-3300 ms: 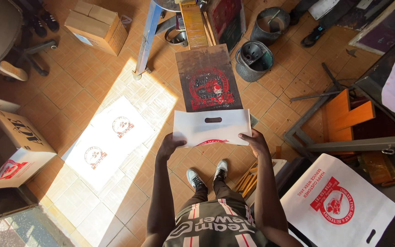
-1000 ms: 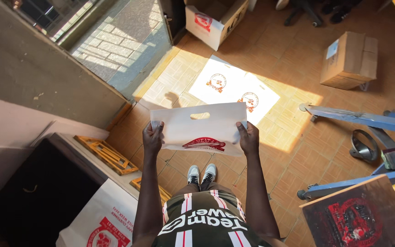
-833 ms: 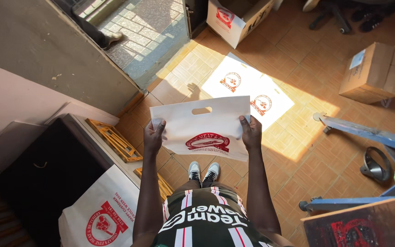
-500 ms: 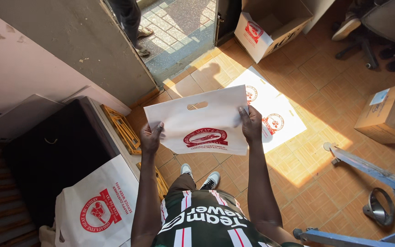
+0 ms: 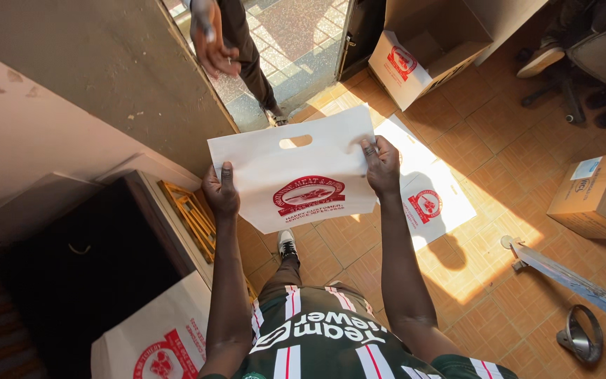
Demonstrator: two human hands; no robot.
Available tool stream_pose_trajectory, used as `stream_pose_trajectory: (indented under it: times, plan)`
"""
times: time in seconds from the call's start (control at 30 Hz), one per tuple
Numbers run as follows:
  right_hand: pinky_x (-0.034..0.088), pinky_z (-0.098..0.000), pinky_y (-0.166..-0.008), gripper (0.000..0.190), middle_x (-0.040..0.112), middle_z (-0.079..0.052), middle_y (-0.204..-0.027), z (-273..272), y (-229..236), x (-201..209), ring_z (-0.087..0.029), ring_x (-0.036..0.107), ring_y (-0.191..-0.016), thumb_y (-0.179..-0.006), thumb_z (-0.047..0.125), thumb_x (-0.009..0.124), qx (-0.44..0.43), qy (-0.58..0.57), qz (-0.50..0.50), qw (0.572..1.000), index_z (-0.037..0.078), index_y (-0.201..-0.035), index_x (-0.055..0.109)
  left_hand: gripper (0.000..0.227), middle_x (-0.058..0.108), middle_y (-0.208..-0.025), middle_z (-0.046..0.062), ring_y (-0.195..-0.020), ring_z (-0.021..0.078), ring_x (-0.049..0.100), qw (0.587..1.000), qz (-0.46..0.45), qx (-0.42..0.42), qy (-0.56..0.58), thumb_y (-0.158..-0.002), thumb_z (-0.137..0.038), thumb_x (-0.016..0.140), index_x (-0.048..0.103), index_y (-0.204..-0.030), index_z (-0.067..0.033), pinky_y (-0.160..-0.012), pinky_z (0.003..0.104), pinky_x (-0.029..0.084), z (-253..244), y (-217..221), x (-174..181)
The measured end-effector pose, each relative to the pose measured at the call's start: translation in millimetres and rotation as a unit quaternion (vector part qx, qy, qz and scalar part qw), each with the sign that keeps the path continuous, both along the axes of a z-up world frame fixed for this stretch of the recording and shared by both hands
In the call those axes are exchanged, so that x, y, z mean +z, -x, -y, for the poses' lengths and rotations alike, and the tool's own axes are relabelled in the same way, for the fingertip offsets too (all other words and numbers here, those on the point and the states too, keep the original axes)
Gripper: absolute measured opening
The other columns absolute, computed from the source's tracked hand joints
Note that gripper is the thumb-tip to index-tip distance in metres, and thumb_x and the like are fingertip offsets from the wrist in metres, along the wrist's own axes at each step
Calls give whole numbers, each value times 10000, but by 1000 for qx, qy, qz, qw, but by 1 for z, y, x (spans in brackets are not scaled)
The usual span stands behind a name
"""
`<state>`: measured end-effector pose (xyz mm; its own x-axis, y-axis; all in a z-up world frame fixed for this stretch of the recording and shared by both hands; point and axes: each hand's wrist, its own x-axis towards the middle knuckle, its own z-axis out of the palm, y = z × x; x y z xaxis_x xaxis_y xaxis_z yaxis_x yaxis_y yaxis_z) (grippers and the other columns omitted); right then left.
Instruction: The person repeatedly places white plastic bags under a manual press to stamp a red logo, then hands each printed bag to another person. The process is repeated continuously throughout the clip.
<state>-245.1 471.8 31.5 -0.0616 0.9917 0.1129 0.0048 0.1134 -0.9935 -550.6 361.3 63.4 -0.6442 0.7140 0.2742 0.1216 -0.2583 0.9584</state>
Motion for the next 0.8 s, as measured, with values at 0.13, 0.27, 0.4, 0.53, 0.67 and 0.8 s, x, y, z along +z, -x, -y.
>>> stream_pose_trajectory:
  times: [0.13,0.27,0.4,0.53,0.67,0.8]
  plan:
    - [547,-228,-505,270,615,-81,-598,-61,22,-20,-111,613,-485,-1073,256,600,-9,-28,4,1000,41,-911,623,204,617,-774,15,-787,83,486,998,-61,2,-16,-1062,-213,616,668,-934,-63,-811,328,493,-59,44,-22]
    - [528,-267,-649,234,628,-36,-644,-97,46,-17,-90,574,-623,-1055,252,663,-26,-45,62,997,92,-885,675,347,447,-608,-61,-623,63,395,997,-60,43,25,-1042,-255,642,528,-730,-152,-678,239,394,-99,68,-36]
    - [499,-348,-849,218,636,-40,-766,-135,65,-37,-109,504,-821,-1064,162,588,-59,14,76,995,64,-884,663,413,383,-530,-18,-548,108,376,986,-85,88,115,-1001,-233,652,474,-639,-146,-606,268,357,-131,80,-67]
    - [488,-353,-889,194,620,-28,-827,-162,74,-54,-113,500,-877,-1058,179,588,-58,27,82,995,52,-939,674,461,391,-469,10,-507,153,361,983,-71,97,136,-978,-251,661,455,-587,-119,-575,309,342,-151,103,-122]
    - [389,-189,-618,167,481,85,-659,-179,60,-61,-53,429,-622,-1034,126,576,-61,23,74,995,117,-876,628,374,528,-515,28,-521,138,492,973,-76,125,179,-1020,-236,684,594,-678,-116,-598,270,389,-159,106,-126]
    - [345,-265,-591,70,447,27,-658,-168,56,-47,-108,418,-602,-946,46,614,-107,11,159,981,44,-882,642,363,572,-564,30,-544,170,530,956,-134,115,233,-1047,-251,621,608,-701,-143,-614,329,428,-158,104,-148]
